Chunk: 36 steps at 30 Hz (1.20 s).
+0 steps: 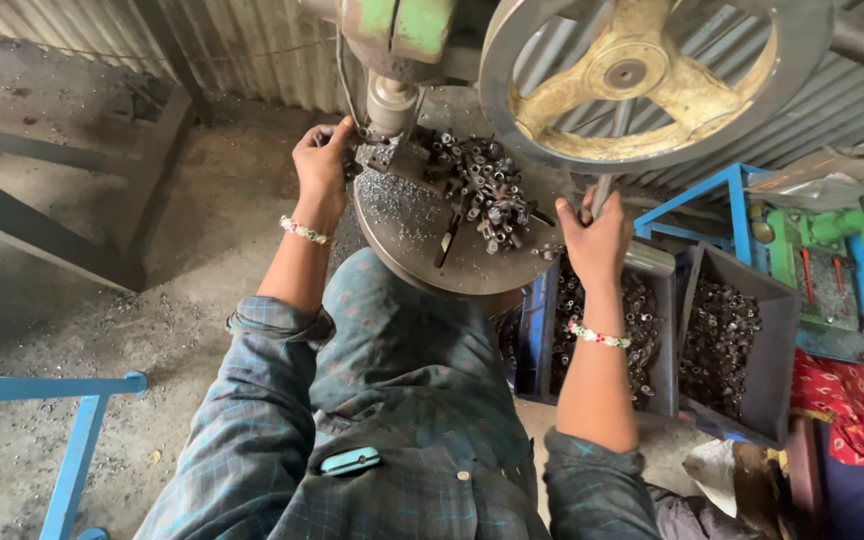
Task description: The person sits at a drill press and drills holes in small dark metal fittings one at a time. They hold each fitting against the drill bit, operate the machine, then place the drilled piece into a bin beside the machine, repeating the cycle continuously.
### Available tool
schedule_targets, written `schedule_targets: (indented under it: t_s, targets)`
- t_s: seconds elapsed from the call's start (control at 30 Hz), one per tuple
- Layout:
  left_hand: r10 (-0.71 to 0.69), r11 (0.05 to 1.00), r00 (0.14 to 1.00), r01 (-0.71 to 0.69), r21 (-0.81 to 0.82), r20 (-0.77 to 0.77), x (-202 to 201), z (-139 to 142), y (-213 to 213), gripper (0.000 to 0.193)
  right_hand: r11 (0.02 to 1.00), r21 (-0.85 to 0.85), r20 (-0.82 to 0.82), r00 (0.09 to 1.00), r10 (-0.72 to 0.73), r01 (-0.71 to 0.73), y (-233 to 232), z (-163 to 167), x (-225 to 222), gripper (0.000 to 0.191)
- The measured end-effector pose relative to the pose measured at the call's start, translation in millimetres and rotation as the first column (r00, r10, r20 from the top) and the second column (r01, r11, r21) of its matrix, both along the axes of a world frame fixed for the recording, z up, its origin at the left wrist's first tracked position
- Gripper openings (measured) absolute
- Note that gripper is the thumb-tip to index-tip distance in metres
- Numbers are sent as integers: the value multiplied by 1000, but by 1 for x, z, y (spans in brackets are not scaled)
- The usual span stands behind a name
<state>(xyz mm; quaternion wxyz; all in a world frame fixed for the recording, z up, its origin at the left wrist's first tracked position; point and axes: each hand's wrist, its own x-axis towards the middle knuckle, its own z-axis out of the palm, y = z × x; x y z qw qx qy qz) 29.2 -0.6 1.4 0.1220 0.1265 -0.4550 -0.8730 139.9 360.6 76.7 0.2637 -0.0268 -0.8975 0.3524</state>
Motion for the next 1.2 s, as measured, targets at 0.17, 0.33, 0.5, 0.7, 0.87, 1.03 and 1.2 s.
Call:
schedule_targets:
  t_s: [0.17, 0.33, 0.5, 0.7, 0.87, 1.03, 1.2]
  targets:
    - [166, 962, 977, -191, 197, 136, -23, 16, -48, 27, 987, -157, -98, 995, 23, -38, 2, -19, -15, 35]
    - [43, 824, 988, 49, 564, -148, -23, 8, -94, 28, 994, -111, -85, 996, -7, -3, 3, -22, -23, 35]
    - [-121, 659, 989, 12, 752, 90, 27, -20, -61, 29, 983, -176, -94, 995, 29, -45, 1, -25, -29, 34]
    - [-330, 763, 939, 206, 613, 95, 81, -49, -7, 17, 974, -213, -101, 993, 57, -78, -4, -22, -25, 33]
    - [-359, 878, 899, 417, -236, 251, 84, -59, 63, 34, 990, -144, -100, 995, -7, -7, -7, -16, -19, 33]
    - [-206, 375, 977, 136, -917, 60, 64, -26, 113, 38, 995, -95, -119, 993, -16, 5, -2, -12, -12, 35]
    - [-162, 83, 967, 211, -974, 196, 51, -13, 145, 32, 998, -47, -119, 992, -40, 34, 2, -10, -9, 36]
